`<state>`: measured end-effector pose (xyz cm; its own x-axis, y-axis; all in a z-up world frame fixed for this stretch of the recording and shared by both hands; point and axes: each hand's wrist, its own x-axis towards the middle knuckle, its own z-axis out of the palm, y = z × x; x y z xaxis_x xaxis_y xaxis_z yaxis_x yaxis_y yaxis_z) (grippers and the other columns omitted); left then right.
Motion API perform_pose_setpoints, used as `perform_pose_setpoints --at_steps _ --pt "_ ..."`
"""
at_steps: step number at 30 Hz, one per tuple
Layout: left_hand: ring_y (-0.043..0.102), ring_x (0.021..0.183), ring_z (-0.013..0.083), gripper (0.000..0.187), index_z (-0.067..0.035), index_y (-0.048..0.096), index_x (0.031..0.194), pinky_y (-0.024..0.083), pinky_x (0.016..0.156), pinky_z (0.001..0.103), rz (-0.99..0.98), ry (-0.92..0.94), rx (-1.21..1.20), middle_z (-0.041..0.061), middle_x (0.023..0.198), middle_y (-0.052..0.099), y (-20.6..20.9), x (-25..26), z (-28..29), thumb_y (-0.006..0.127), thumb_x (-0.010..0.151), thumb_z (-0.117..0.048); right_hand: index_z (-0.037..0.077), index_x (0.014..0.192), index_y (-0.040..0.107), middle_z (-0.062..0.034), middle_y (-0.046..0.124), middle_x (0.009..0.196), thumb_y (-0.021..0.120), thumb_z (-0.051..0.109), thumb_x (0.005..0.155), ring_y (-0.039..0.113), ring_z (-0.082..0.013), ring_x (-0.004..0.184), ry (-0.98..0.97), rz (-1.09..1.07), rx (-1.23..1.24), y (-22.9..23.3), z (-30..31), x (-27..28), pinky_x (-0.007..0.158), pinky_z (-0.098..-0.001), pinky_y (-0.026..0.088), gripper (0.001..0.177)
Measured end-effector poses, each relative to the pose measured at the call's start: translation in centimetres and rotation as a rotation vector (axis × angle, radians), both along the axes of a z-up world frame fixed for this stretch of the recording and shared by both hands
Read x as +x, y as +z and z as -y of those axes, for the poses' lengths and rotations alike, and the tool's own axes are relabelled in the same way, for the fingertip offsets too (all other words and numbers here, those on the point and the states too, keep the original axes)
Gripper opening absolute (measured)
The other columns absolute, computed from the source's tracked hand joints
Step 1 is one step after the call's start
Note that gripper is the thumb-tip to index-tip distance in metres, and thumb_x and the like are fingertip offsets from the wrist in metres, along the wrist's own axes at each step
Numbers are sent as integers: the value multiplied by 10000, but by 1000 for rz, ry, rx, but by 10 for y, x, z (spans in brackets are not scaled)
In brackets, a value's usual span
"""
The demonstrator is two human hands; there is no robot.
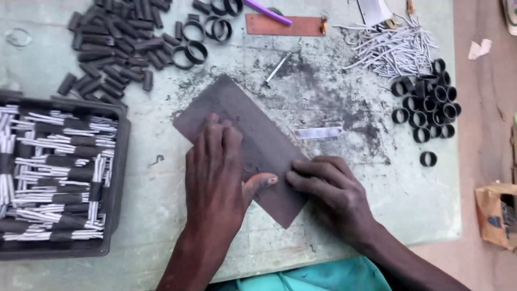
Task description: Sanding and cleaning small black rings using sandpaper on a workbench.
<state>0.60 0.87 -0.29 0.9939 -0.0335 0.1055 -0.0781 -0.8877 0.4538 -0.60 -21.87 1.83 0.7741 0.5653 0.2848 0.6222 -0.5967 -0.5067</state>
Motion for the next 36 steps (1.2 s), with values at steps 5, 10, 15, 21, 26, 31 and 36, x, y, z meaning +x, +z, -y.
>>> perform_pose_setpoints --at_steps 5,10,15,21,26,31,36 --pt "415 1457 352 1053 -64 491 1353 428 1029 447 15 23 80 215 1527 467 -4 0 1 843 632 -746 150 1206 741 -89 706 1332 553 40 925 672 -308 1201 92 -131 7 1 18 13 1072 -422 505 356" --pt "399 1476 361 1079 -47 467 1388 433 1029 424 21 54 95 239 1550 437 -2 -1 3 861 640 -717 139 1101 745 -106 736 1254 472 -83 763 701 -292 1141 291 -75 135 1 -68 112 1156 -508 448 488" --pt "396 1486 369 965 -63 452 1335 436 998 438 18 15 16 224 1549 438 2 -6 -1 846 699 -672 113 1123 686 -81 661 1213 410 256 1080 603 -227 1157 -36 -376 206 -5 -37 68 1051 -391 439 314" --pt "410 1464 378 1009 -80 502 1355 449 1017 463 9 30 67 245 1566 440 -11 -3 9 775 667 -767 157 1264 721 -116 643 1073 682 292 981 632 -249 842 -91 -17 -142 -31 16 39 668 -357 454 315" --pt "435 1450 354 997 -62 490 1294 447 1000 429 33 91 26 219 1495 476 6 -4 -1 887 622 -682 26 854 625 -73 400 824 693 221 1015 447 -242 764 194 60 134 -6 -88 121 665 -395 330 262" --pt "439 1442 355 935 -115 492 1236 453 983 443 -28 81 11 208 1541 451 5 3 1 887 611 -688 98 678 567 -33 468 749 739 333 839 459 -151 683 -619 -835 191 21 -38 39 625 -372 360 332" --pt "411 1470 382 1048 -44 493 1400 428 1063 438 37 35 101 272 1605 399 -12 -7 4 761 690 -767 -11 1265 640 -240 621 1138 598 190 1021 636 -387 969 8 37 -19 -23 -13 52 789 -428 487 318"
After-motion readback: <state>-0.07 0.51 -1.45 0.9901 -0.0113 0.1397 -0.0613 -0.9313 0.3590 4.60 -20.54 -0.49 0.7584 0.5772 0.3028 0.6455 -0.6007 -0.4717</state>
